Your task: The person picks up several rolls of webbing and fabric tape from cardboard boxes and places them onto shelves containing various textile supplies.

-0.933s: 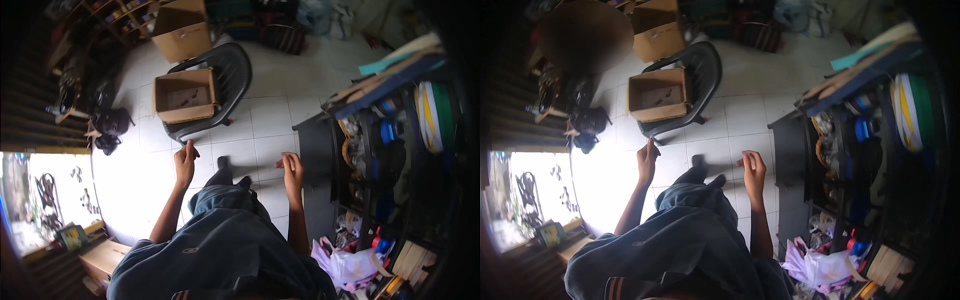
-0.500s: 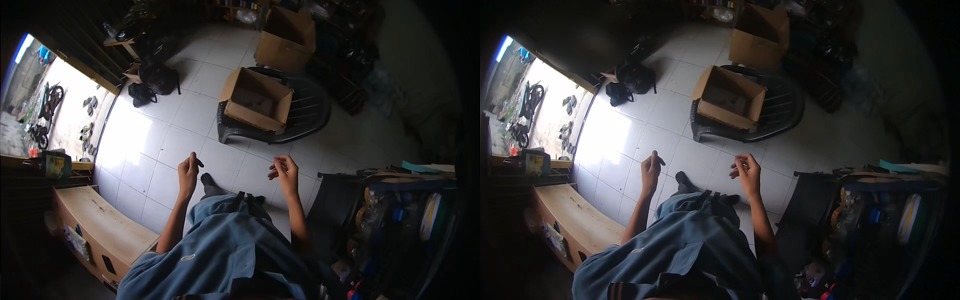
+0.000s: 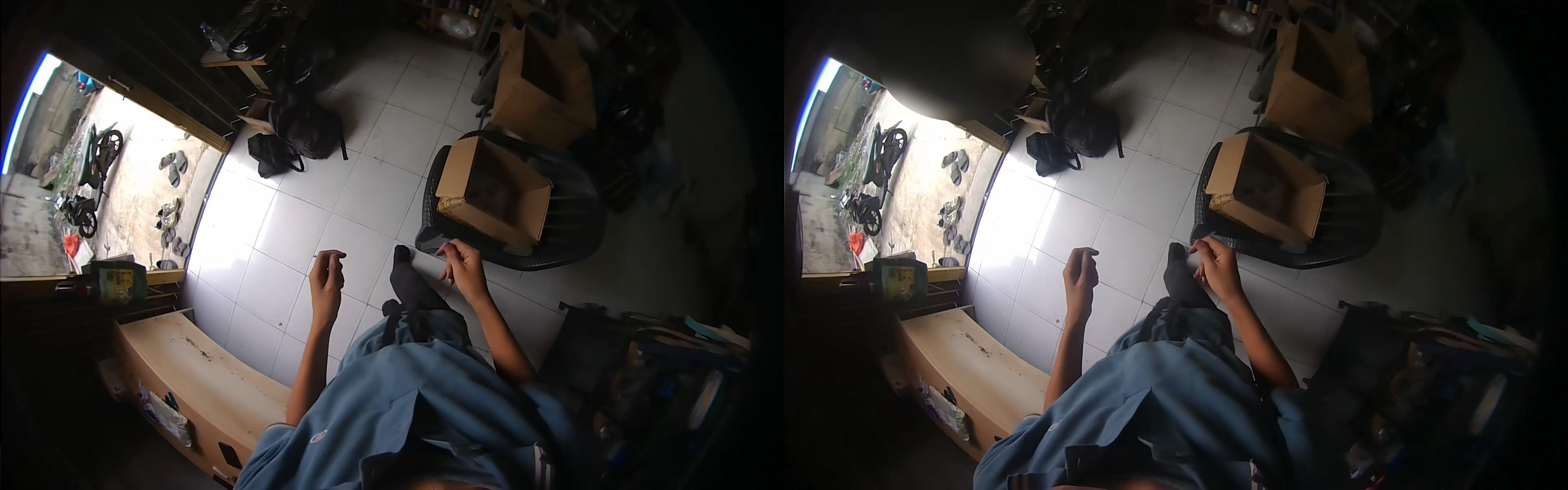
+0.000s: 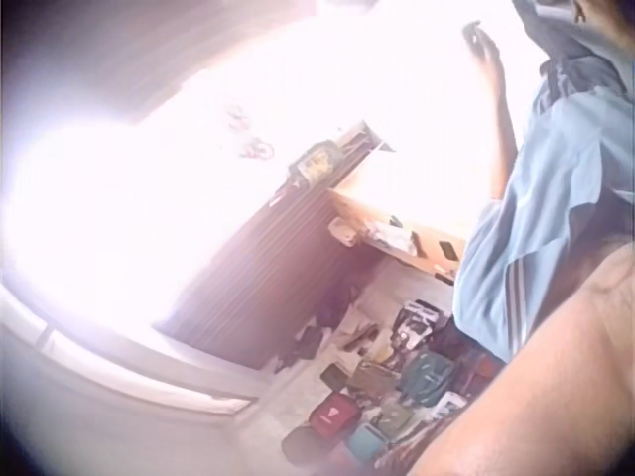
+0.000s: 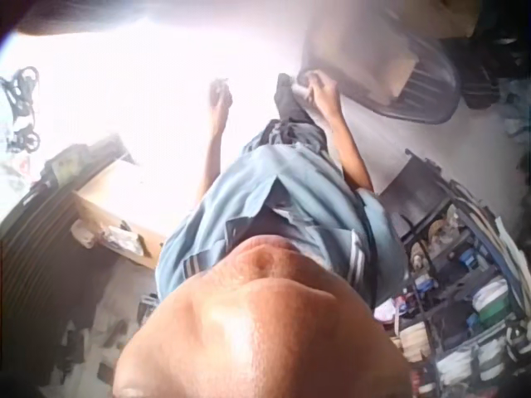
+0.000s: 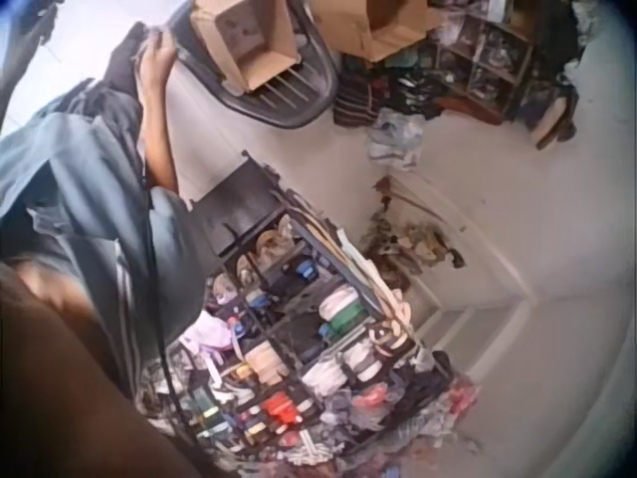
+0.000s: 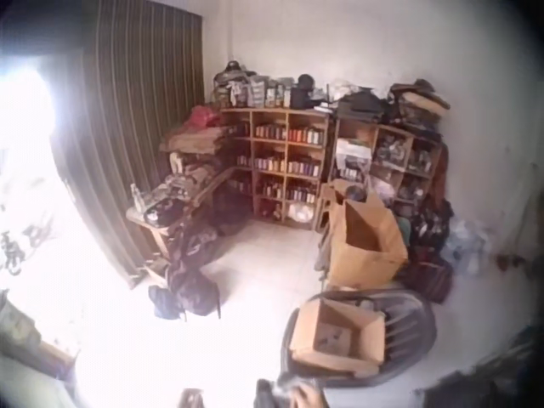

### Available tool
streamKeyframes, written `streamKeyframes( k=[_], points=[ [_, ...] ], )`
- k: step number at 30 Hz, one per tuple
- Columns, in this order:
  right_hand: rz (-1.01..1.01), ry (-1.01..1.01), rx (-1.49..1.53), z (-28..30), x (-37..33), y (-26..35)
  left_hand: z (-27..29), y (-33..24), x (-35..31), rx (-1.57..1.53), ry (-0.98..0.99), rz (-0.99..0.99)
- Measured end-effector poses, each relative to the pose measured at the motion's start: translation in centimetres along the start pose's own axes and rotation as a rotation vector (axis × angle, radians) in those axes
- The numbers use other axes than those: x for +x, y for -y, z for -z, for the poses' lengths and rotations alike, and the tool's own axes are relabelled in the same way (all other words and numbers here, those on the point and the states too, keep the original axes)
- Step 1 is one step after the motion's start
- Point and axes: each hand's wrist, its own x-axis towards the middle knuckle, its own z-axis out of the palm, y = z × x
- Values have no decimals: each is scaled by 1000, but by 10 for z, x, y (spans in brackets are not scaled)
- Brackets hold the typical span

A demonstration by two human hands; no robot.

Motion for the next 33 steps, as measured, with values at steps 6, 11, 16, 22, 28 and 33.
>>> streamKeyframes(
  k=[6,11,16,22,28,33],
  points=[
    [137,-16,58,-20,129,5,-5,-20,109,140,24,151],
    [60,67,14,-24,246,72,1,-27,213,99,-112,92],
    [219,40,-1,-28,354,122,-32,-70,312,-47,-141,-43],
    [138,30,-58,-11,460,142,-53,-92,442,184,-41,126],
    [173,-145,-62,25,549,164,-114,-119,586,21,190,-73],
    [210,-366,-31,64,601,172,-195,-168,687,141,521,-235]
  ],
)
